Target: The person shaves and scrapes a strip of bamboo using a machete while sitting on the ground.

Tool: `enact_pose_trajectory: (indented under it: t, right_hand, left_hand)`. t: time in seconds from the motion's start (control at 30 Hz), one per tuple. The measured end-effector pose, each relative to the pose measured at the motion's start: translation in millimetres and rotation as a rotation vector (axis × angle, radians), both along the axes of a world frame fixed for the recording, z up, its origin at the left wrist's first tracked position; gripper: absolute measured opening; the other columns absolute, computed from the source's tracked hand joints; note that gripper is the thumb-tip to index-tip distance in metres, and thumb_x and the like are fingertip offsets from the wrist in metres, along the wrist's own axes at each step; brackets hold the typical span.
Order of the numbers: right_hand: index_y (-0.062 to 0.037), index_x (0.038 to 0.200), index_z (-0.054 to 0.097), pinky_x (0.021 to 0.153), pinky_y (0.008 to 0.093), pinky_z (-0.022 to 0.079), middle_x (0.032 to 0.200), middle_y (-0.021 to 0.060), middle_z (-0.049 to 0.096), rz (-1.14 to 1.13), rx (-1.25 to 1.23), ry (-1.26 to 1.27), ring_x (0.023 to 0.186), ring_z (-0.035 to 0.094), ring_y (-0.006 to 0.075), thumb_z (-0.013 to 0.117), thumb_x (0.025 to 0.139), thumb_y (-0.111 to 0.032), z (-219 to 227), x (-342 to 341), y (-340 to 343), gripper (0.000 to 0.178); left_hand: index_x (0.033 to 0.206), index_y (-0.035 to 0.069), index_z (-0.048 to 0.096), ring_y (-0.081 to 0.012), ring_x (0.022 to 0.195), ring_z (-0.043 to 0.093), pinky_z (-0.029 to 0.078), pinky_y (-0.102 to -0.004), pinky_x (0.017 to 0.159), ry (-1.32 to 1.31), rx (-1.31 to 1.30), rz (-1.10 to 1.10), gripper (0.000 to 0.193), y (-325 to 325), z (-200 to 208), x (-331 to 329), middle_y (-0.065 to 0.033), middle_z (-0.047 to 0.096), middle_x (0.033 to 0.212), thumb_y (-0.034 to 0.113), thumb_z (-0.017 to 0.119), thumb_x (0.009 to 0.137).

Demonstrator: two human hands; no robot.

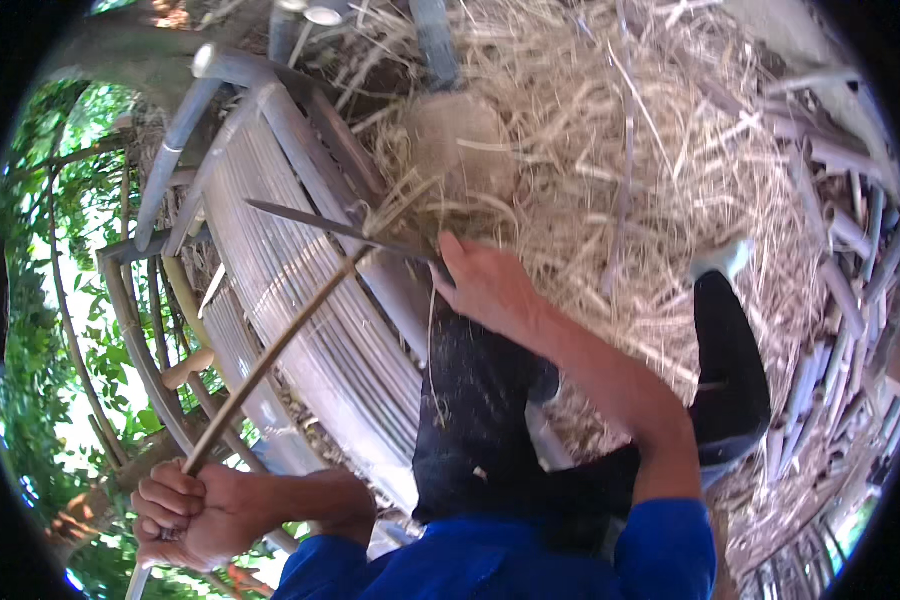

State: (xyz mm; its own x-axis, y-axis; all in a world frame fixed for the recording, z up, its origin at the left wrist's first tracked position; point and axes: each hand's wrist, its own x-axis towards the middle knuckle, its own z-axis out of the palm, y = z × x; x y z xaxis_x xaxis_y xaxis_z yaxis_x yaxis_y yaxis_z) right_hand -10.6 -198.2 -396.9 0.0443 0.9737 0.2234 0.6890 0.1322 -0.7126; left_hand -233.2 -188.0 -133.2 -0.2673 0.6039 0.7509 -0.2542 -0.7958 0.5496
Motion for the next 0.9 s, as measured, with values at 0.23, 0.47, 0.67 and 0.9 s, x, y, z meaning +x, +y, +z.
enact_pose_trajectory:
  t: [0.23,0.47,0.67,0.9]
  right_hand:
    - [-0.0028,0.107,0.049,0.058,0.0503,0.054,0.077,0.0206,0.065,-0.114,-0.448,-0.032,0.063,0.065,0.0418,0.065,0.094,-0.025,-98.3,64.0,-5.5,0.031]
    - [0.0031,0.104,0.049,0.068,0.0555,0.050,0.078,0.0313,0.063,-0.211,-0.484,-0.027,0.076,0.064,0.0496,0.068,0.090,-0.022,-124.6,81.4,-22.6,0.034]
    - [0.0030,0.110,0.051,0.054,0.0471,0.053,0.071,0.0206,0.066,-0.143,-0.673,0.146,0.060,0.067,0.0384,0.060,0.098,-0.022,-3.9,52.8,-12.0,0.030]
    - [-0.0008,0.110,0.056,0.055,0.0368,0.056,0.087,0.0162,0.066,0.175,-0.076,0.183,0.070,0.072,0.0292,0.075,0.089,-0.021,116.3,-14.9,-52.2,0.035]
  left_hand:
    - [0.073,0.012,0.034,-0.0100,0.052,0.022,0.022,-0.0266,0.047,-0.032,-0.066,-0.081,0.046,25.9,-10.1,-40.2,0.0013,0.028,0.066,0.038,0.037,0.111]
    - [0.079,0.009,0.045,-0.0120,0.051,0.025,0.023,-0.0302,0.048,-0.243,-0.129,-0.147,0.038,19.5,3.0,-25.6,0.0007,0.031,0.064,0.041,0.050,0.098]
    - [0.079,0.009,0.047,-0.0112,0.049,0.027,0.022,-0.0281,0.047,-0.290,-0.042,-0.163,0.043,1.4,2.8,20.9,0.0004,0.035,0.065,0.045,0.052,0.102]
    - [0.078,0.010,0.046,-0.0078,0.049,0.026,0.019,-0.0260,0.048,-0.132,0.042,-0.216,0.046,-27.1,-8.8,27.4,0.0020,0.036,0.063,0.048,0.055,0.103]
